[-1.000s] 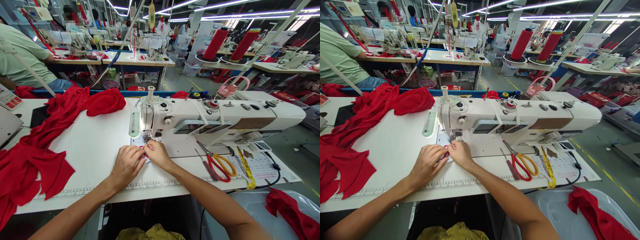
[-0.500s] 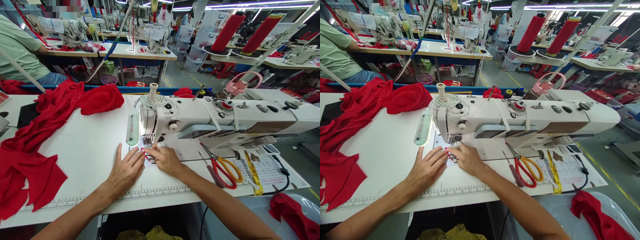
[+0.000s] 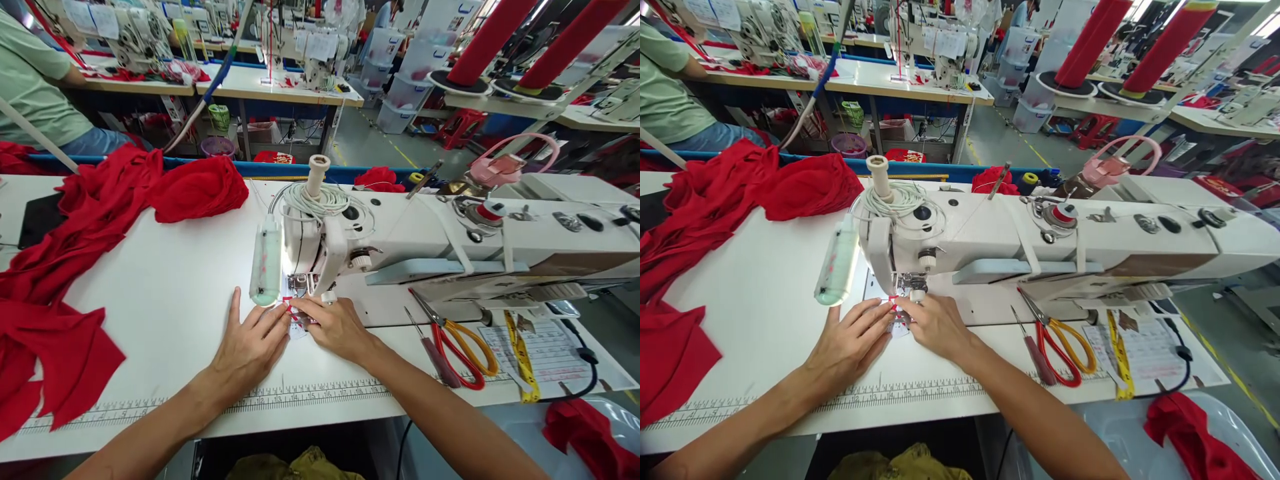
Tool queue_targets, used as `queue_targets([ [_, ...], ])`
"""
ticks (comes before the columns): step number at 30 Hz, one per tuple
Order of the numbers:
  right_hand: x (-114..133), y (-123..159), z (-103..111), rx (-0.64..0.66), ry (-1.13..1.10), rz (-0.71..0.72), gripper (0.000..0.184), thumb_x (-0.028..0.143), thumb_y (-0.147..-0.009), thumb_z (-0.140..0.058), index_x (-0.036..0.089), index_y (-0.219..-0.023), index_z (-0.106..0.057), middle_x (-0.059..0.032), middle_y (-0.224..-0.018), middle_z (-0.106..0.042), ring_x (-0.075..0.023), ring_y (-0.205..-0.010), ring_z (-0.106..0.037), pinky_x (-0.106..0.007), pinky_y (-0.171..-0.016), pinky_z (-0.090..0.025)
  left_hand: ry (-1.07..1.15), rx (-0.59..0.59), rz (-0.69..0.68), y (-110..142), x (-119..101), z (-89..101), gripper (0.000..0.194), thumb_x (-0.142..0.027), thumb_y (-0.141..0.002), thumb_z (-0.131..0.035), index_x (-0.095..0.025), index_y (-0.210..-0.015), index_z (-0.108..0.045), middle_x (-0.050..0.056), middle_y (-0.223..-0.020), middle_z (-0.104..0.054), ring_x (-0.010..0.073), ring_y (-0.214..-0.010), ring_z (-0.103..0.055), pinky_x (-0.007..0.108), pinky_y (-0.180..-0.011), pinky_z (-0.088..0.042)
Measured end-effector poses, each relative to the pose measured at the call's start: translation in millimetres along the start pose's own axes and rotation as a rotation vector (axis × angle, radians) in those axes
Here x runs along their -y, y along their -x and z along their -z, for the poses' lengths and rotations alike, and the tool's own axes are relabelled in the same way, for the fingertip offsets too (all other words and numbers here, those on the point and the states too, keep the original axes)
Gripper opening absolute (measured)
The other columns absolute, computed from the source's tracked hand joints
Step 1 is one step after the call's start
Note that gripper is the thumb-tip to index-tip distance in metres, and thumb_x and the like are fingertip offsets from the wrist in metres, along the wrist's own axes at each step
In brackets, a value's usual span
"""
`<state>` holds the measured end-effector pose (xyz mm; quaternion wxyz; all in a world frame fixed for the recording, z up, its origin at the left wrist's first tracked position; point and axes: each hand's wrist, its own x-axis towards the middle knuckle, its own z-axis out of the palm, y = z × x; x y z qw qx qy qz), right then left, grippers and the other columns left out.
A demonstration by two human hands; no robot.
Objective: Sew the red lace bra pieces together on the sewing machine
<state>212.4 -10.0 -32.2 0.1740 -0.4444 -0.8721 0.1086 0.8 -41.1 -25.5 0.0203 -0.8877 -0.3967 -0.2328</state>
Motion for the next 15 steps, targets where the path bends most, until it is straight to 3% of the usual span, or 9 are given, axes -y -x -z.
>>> queue_targets([
  [5, 1.3, 1.9, -3.6, -0.022, 0.056, -0.025, 0.048, 0.008, -0.079, -0.051, 0.024, -0.122, -0.066, -0.0046, -0.099, -0.075, -0.0192, -0.078, -0.064, -0.028, -0.058, -0.038, -0.013, 0.013, 0.0, -0.3, -0.4, 0.1, 0.029, -0.014, -0.095, -0.053, -0.016, -0.122, -0.064, 0.011, -0.128, -0.069, 0.0319, -0.114, -0.064, 0.077, -0.111, -0.023],
  [11, -0.7, 0.9, -4.9, -0.088, -0.045, -0.072, 0.036, 0.011, -0.084, -0.054, 0.025, -0.113, -0.068, -0.0032, -0.096, -0.075, -0.0182, -0.081, -0.067, -0.026, -0.067, -0.043, 0.011, 0.029, 0.017, -0.5, -0.3, 0.6, 0.031, -0.014, -0.095, -0.053, -0.018, -0.124, -0.064, 0.01, -0.128, -0.069, 0.0306, -0.114, -0.064, 0.074, -0.111, -0.026],
  [15, 1.9, -1.3, -2.0, -0.135, -0.057, -0.131, 0.027, 0.023, -0.088, -0.056, 0.022, -0.111, -0.069, -0.0039, -0.088, -0.076, -0.0198, -0.078, -0.069, -0.027, -0.067, -0.046, 0.002, 0.034, 0.01, -0.7, 0.3, 1.2, 0.03, -0.016, -0.096, -0.052, -0.018, -0.125, -0.063, 0.009, -0.127, -0.069, 0.0307, -0.113, -0.063, 0.072, -0.112, -0.025],
])
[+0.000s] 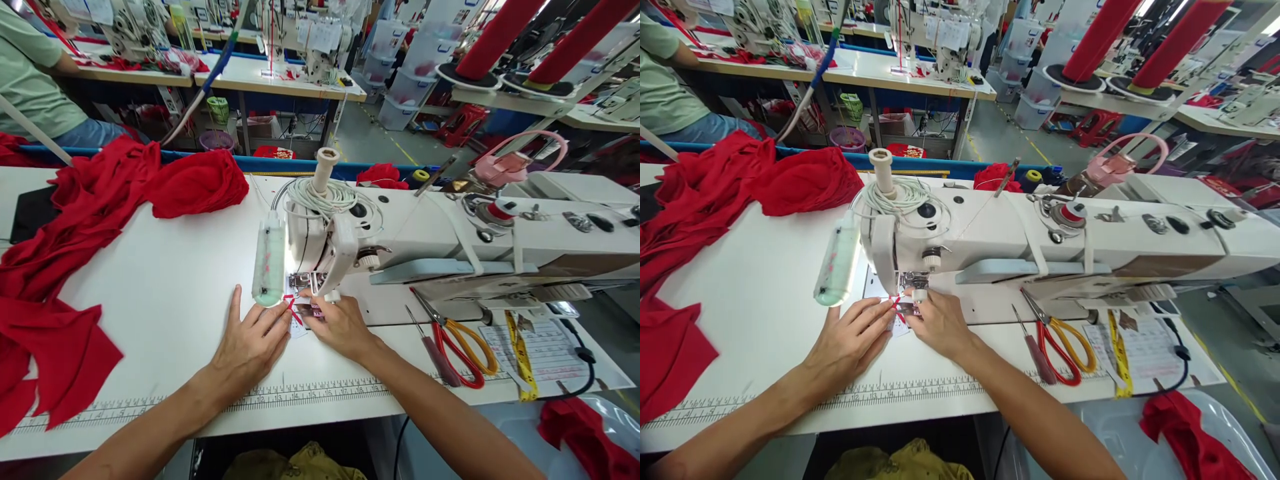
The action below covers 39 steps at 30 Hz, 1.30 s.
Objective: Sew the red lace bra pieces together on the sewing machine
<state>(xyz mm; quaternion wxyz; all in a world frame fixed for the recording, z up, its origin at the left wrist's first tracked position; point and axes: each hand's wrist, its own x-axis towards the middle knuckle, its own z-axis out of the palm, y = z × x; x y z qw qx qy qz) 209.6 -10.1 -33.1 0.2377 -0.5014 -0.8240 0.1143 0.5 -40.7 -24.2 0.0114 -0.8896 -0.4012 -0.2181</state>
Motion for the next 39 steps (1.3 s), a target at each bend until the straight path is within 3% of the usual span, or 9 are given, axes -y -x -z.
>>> queue_targets([
  [4, 4.8, 2.3, 4.6, -0.047, -0.01, -0.044, 0.025, 0.035, -0.091, -0.056, 0.02, -0.105, -0.07, -0.0044, -0.08, -0.074, -0.0199, -0.074, -0.068, -0.029, -0.068, -0.047, 0.012, 0.004, 0.0, 1.0, 1.0, 0.1, 0.03, -0.017, -0.098, -0.05, -0.017, -0.126, -0.062, 0.01, -0.127, -0.069, 0.0304, -0.114, -0.062, 0.071, -0.112, -0.022],
  [9, 9.1, 7.0, 11.4, -0.04, -0.067, -0.031, 0.028, 0.037, -0.094, -0.052, 0.02, -0.109, -0.067, -0.0055, -0.091, -0.076, -0.0197, -0.08, -0.069, -0.029, -0.072, -0.049, 0.148, 0.021, 0.041, 2.5, 6.0, 4.3, 0.029, -0.021, -0.101, -0.047, -0.019, -0.125, -0.062, 0.008, -0.125, -0.07, 0.028, -0.114, -0.059, 0.062, -0.111, -0.029],
  [15, 11.2, 9.6, 9.7, -0.073, -0.096, -0.02, 0.023, 0.03, -0.095, -0.052, 0.02, -0.106, -0.068, -0.0052, -0.085, -0.072, -0.0183, -0.075, -0.066, -0.028, -0.071, -0.048, 0.31, 0.021, 0.342, -15.6, 18.9, 9.7, 0.025, -0.031, -0.1, -0.046, -0.02, -0.11, -0.066, 0.008, -0.104, -0.071, 0.0248, -0.097, -0.061, 0.041, -0.087, -0.046],
  [18, 8.8, 10.3, 6.8, -0.114, -0.081, -0.047, 0.021, 0.031, -0.095, -0.053, 0.02, -0.103, -0.07, -0.0057, -0.087, -0.071, -0.0174, -0.074, -0.065, -0.027, -0.068, -0.049, 0.317, 0.092, 0.488, -28.4, 21.9, 6.1, 0.029, -0.04, -0.09, -0.06, -0.019, -0.109, -0.066, 0.009, -0.108, -0.066, 0.0275, -0.098, -0.058, 0.042, -0.086, -0.046],
  [22, 5.0, 10.7, 4.5, -0.133, -0.1, -0.023, 0.021, 0.031, -0.097, -0.054, 0.022, -0.108, -0.069, -0.0054, -0.092, -0.07, -0.0155, -0.074, -0.066, -0.025, -0.066, -0.051, 0.358, 0.15, 0.525, -37.3, 19.3, 1.5, 0.02, -0.039, -0.085, -0.062, -0.023, -0.097, -0.066, 0.006, -0.104, -0.064, 0.0281, -0.105, -0.054, 0.045, -0.093, -0.043],
  [27, 3.1, 10.8, 3.2, -0.169, -0.133, 0.015, 0.019, 0.033, -0.098, -0.055, 0.024, -0.109, -0.068, -0.0049, -0.093, -0.07, -0.0148, -0.074, -0.066, -0.025, -0.064, -0.052, 0.526, 0.082, 0.566, -37.8, 15.2, 6.7, 0.013, -0.033, -0.082, -0.061, -0.022, -0.076, -0.061, 0.004, -0.097, -0.065, 0.0261, -0.101, -0.056, 0.045, -0.094, -0.043],
  [30, 3.8, 10.6, 3.3, -0.211, -0.159, 0.048, 0.02, 0.036, -0.1, -0.053, 0.022, -0.102, -0.067, -0.0053, -0.09, -0.07, -0.0154, -0.072, -0.066, -0.026, -0.063, -0.053, 0.853, 0.034, 0.757, -37.1, 13.3, 13.3, 0.02, -0.039, -0.081, -0.063, -0.021, -0.086, -0.056, 0.003, -0.088, -0.067, 0.0206, -0.081, -0.063, 0.034, -0.071, -0.05],
  [33, 5.9, 10.4, 4.7, -0.26, -0.16, 0.109, 0.024, 0.037, -0.102, -0.049, 0.019, -0.103, -0.066, -0.0049, -0.085, -0.07, -0.0149, -0.069, -0.066, -0.026, -0.06, -0.052, 1.16, 0.057, 0.91, -37.9, 10.7, 18.6, 0.045, -0.047, -0.075, -0.072, -0.022, -0.104, -0.049, 0.0, -0.081, -0.065, 0.0179, -0.065, -0.063, 0.025, -0.046, -0.045],
  [39, 10.5, 10.5, 5.0, -0.315, -0.038, 0.206, 0.025, 0.03, -0.104, -0.047, 0.018, -0.112, -0.067, -0.002, -0.072, -0.068, -0.0128, -0.06, -0.062, -0.025, -0.054, -0.046, 1.281, 0.084, 0.931, -39.3, 8.7, 23.4, 0.052, -0.049, -0.077, -0.074, -0.021, -0.112, -0.046, -0.004, -0.072, -0.062, 0.0127, -0.056, -0.056, 0.021, -0.042, -0.043],
])
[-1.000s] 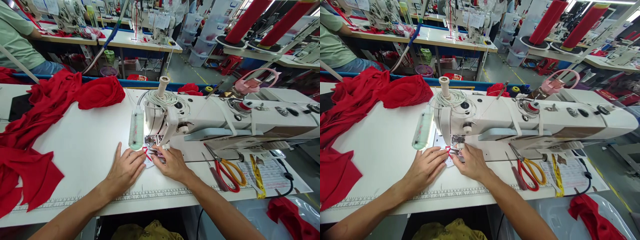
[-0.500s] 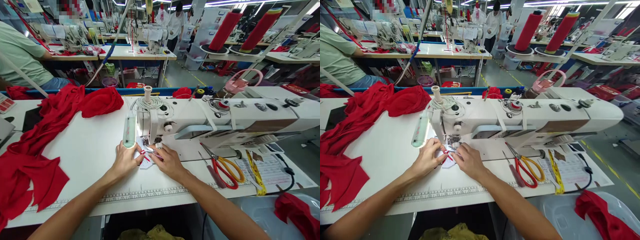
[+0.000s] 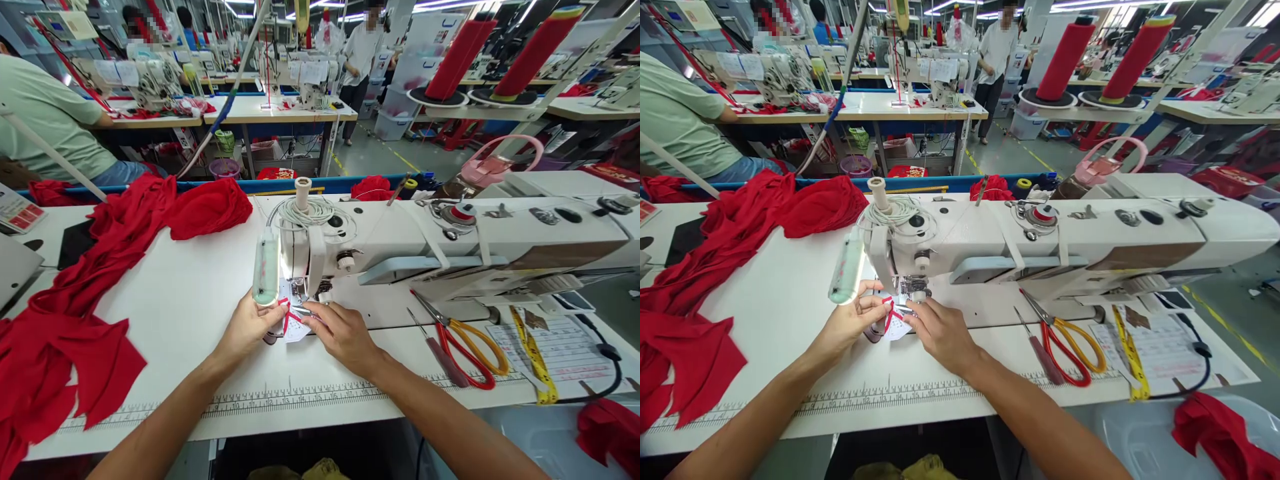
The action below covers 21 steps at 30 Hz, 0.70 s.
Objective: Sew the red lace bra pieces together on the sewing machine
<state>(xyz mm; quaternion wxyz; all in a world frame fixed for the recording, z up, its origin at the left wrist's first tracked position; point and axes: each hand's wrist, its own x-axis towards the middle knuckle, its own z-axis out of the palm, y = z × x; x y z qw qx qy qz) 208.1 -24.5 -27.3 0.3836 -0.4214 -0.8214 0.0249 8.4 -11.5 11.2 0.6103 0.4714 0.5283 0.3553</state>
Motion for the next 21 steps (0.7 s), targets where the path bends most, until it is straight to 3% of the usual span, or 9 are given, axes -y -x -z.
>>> queue_targets([
  [12, 0.4, 2.6, -4.6, 0.025, 0.065, 0.015, 0.024, 0.028, -0.103, -0.048, 0.017, -0.112, -0.067, -0.0044, -0.079, -0.071, -0.0149, -0.064, -0.063, -0.026, -0.057, -0.047, 0.031, 0.022, 0.027, 0.5, -0.5, -1.1, 0.042, -0.047, -0.077, -0.074, -0.02, -0.098, -0.049, -0.004, -0.065, -0.059, 0.0114, -0.059, -0.053, 0.02, -0.049, -0.038],
  [21, 1.0, 1.0, -4.2, 0.005, -0.047, -0.054, 0.025, 0.031, -0.102, -0.049, 0.016, -0.107, -0.07, -0.0032, -0.073, -0.068, -0.0133, -0.059, -0.061, -0.025, -0.056, -0.047, 0.036, -0.002, 0.038, 2.8, -5.7, -4.9, 0.044, -0.048, -0.075, -0.075, -0.02, -0.096, -0.049, -0.005, -0.063, -0.058, 0.0102, -0.056, -0.052, 0.02, -0.048, -0.036],
])
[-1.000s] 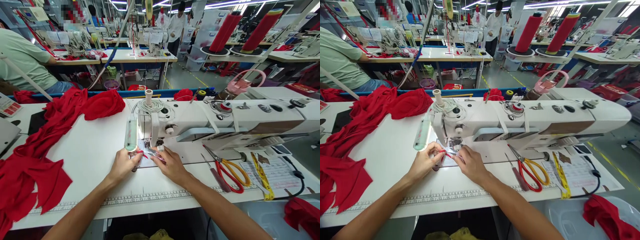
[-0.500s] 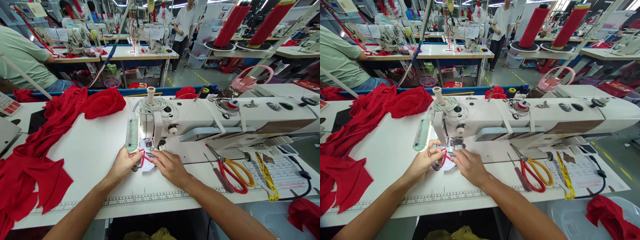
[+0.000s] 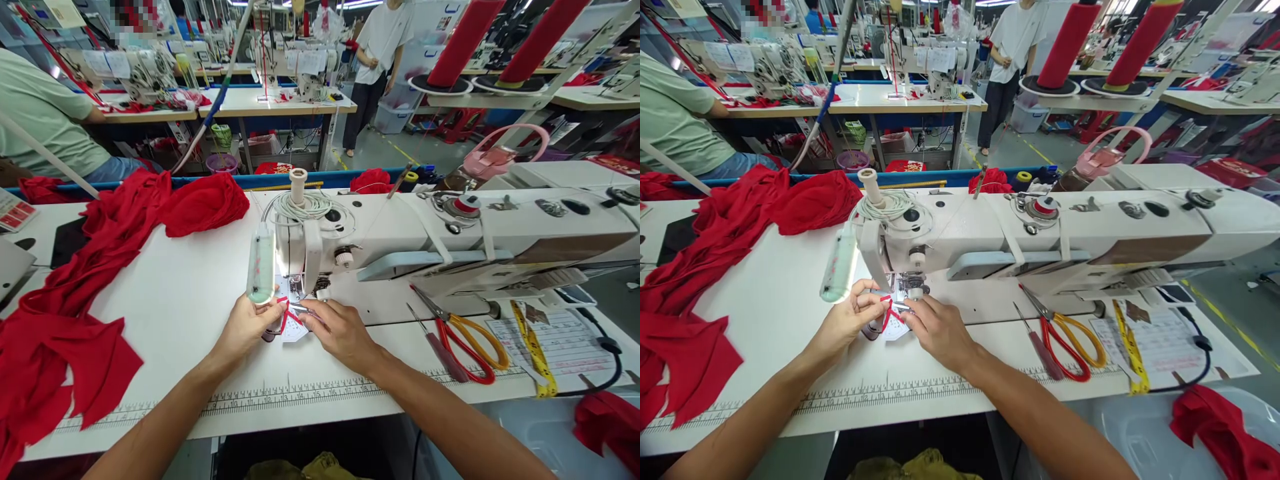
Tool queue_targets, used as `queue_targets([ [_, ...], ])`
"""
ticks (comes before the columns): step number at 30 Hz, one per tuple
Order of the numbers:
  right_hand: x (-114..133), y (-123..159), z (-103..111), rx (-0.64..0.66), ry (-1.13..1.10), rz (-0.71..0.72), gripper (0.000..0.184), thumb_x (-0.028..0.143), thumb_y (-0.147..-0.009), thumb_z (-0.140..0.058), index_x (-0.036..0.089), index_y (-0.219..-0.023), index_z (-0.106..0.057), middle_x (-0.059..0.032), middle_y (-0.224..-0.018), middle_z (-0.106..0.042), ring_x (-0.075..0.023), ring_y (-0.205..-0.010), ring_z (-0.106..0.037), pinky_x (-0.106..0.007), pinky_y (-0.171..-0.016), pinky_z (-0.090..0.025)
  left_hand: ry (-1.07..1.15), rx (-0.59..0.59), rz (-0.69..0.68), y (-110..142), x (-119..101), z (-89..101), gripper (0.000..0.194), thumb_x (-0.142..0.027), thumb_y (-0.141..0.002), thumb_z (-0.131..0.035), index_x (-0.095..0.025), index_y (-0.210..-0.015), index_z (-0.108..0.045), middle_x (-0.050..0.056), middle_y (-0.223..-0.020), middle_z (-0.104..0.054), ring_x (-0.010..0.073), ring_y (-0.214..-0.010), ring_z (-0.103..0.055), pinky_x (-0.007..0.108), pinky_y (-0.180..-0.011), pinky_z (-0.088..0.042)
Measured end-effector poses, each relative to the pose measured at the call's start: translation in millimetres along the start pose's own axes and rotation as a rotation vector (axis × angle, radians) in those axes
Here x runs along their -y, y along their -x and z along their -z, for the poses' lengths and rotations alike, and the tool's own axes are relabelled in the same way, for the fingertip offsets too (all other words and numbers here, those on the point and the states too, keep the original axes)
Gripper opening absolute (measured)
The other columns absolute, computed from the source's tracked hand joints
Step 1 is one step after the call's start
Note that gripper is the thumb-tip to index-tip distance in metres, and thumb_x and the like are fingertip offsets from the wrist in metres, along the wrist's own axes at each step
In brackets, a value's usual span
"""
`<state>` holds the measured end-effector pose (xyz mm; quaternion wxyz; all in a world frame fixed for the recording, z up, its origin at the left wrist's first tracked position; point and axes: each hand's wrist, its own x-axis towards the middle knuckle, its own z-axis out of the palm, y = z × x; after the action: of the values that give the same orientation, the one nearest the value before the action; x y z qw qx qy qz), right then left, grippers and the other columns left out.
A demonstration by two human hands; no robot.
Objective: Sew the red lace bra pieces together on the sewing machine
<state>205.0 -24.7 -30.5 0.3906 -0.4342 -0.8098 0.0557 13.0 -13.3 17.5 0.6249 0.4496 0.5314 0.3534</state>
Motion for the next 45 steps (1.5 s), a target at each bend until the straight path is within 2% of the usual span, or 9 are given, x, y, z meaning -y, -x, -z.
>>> queue_targets([
  [13, -0.7, 0.5, 1.0, 0.038, -0.046, -0.057, 0.023, 0.031, -0.101, -0.05, 0.019, -0.106, -0.07, -0.0029, -0.075, -0.069, -0.0139, -0.063, -0.064, -0.025, -0.057, -0.049, -0.002, -0.025, 0.021, -1.8, 4.8, 1.6, 0.051, -0.049, -0.072, -0.079, -0.021, -0.102, -0.049, -0.004, -0.068, -0.063, 0.012, -0.06, -0.056, 0.021, -0.052, -0.038],
  [19, 0.9, 1.3, 3.6, 0.061, -0.141, -0.139, 0.021, 0.035, -0.098, -0.054, 0.02, -0.107, -0.066, -0.0048, -0.088, -0.071, -0.0153, -0.072, -0.067, -0.025, -0.061, -0.052, -0.018, -0.013, -0.029, -2.6, 5.3, 1.3, 0.046, -0.046, -0.074, -0.076, -0.02, -0.1, -0.049, -0.005, -0.064, -0.06, 0.0108, -0.057, -0.053, 0.022, -0.052, -0.036],
  [22, 0.9, 0.8, 5.6, 0.066, -0.176, -0.141, 0.02, 0.034, -0.095, -0.058, 0.021, -0.109, -0.064, -0.0012, -0.08, -0.069, -0.0128, -0.063, -0.062, -0.024, -0.059, -0.049, -0.086, -0.015, -0.08, -2.8, 6.2, -0.5, 0.043, -0.042, -0.074, -0.076, -0.02, -0.1, -0.05, -0.004, -0.066, -0.063, 0.0114, -0.058, -0.054, 0.022, -0.053, -0.037],
  [25, -0.6, 0.0, 5.4, 0.1, -0.209, -0.057, 0.021, 0.019, -0.093, -0.055, 0.024, -0.111, -0.066, 0.0022, -0.074, -0.068, -0.011, -0.061, -0.059, -0.022, -0.06, -0.046, -0.105, 0.018, -0.096, -2.9, 8.5, -2.3, 0.04, -0.039, -0.075, -0.074, -0.021, -0.101, -0.05, -0.004, -0.068, -0.064, 0.0116, -0.058, -0.055, 0.022, -0.054, -0.039],
  [27, -1.8, -0.2, 4.2, 0.108, -0.211, -0.029, 0.028, 0.011, -0.09, -0.052, 0.024, -0.111, -0.066, 0.0019, -0.076, -0.069, -0.011, -0.062, -0.06, -0.021, -0.059, -0.045, -0.086, 0.039, -0.102, -3.8, 11.3, -2.5, 0.039, -0.036, -0.075, -0.074, -0.021, -0.102, -0.051, -0.003, -0.073, -0.067, 0.0123, -0.062, -0.059, 0.023, -0.059, -0.044],
  [33, -3.9, -1.1, 0.8, 0.096, -0.201, -0.036, 0.033, 0.006, -0.084, -0.053, 0.024, -0.107, -0.067, 0.0029, -0.073, -0.068, -0.0112, -0.061, -0.06, -0.021, -0.057, -0.044, -0.139, 0.069, -0.102, -5.5, 19.7, 0.0, 0.038, -0.034, -0.075, -0.075, -0.02, -0.106, -0.057, 0.002, -0.083, -0.071, 0.0191, -0.078, -0.068, 0.03, -0.076, -0.052],
  [39, -4.0, 0.1, -2.4, 0.104, -0.215, -0.038, 0.03, 0.007, -0.08, -0.053, 0.024, -0.102, -0.065, 0.0036, -0.073, -0.069, -0.0108, -0.06, -0.062, -0.021, -0.057, -0.046, -0.181, 0.049, -0.123, -1.8, 16.0, -1.3, 0.037, -0.038, -0.081, -0.066, -0.019, -0.111, -0.055, 0.0, -0.074, -0.069, 0.0173, -0.071, -0.065, 0.028, -0.069, -0.049],
  [45, -0.5, -1.2, -5.1, 0.164, -0.257, -0.179, 0.016, 0.015, -0.079, -0.058, 0.023, -0.092, -0.059, 0.0061, -0.064, -0.065, -0.0108, -0.053, -0.059, -0.02, -0.052, -0.042, -0.147, 0.039, -0.121, -2.2, 19.2, -3.6, 0.039, -0.034, -0.08, -0.065, -0.02, -0.113, -0.05, -0.001, -0.077, -0.07, 0.0159, -0.07, -0.063, 0.026, -0.067, -0.047],
])
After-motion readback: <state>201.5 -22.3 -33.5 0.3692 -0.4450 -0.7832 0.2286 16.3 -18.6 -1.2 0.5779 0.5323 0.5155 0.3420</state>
